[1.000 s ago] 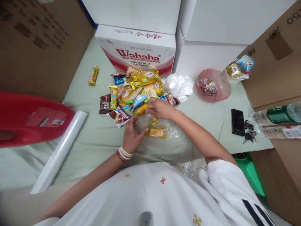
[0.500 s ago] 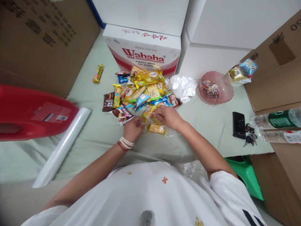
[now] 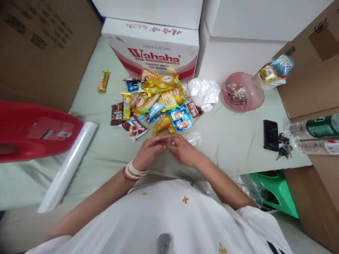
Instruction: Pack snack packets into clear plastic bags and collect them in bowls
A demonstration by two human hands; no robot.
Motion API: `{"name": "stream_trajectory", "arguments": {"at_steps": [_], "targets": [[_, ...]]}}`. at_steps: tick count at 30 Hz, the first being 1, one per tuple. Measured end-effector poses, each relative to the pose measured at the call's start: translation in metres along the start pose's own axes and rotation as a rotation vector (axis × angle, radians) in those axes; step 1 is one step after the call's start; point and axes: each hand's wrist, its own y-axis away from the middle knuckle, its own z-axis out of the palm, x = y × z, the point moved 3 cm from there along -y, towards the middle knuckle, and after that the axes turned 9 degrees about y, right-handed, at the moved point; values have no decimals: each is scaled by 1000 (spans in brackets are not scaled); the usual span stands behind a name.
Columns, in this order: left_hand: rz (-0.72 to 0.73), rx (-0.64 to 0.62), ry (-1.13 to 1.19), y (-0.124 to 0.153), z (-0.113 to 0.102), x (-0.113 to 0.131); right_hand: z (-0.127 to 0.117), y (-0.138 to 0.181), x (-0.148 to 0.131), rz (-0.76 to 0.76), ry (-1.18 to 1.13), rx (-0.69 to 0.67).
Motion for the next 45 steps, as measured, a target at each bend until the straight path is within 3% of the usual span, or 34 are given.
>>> {"name": "stream_trajectory", "arguments": {"at_steps": [3,5,8,10,12,17,21,24,29,31,33,35,40,45], "targets": [[161,-21,-273,-14,17,-5,-10,16,8,46,-194,131],[270,-34,-487,-19,25,-8,-13,29,21,260,-208,311],[365,-39,-782,-14,33,-10,-7,50,38,646,12,492],[398,-33,-928,-7,37,-10,1,57,42,719,129,447],[440,-19,-1022,0,38,-9,5,63,42,687,146,387],[548,29,-1065,6,38,-11,-15,66,40,712,-59,279],[584,-57,-1101,6,45,-18,-28,28,36,769,-195,242],[608,-121,-1143,8,48,-22,-20,-18,30,713,-178,214],[625,-159,-892,19,24,-17,5,-55,24,600,-46,121],[568,-43,-700,20,5,-13,10,-51,19,542,-25,153],[429,151,-573,15,-13,-14,12,-43,10,463,-14,184],[280,239,-503,7,-22,-17,11,-35,-4,394,36,187],[91,114,-204,-6,-13,-23,11,-23,-28,335,239,56],[67,37,-107,5,-2,-13,25,-22,-19,420,318,66]]}}
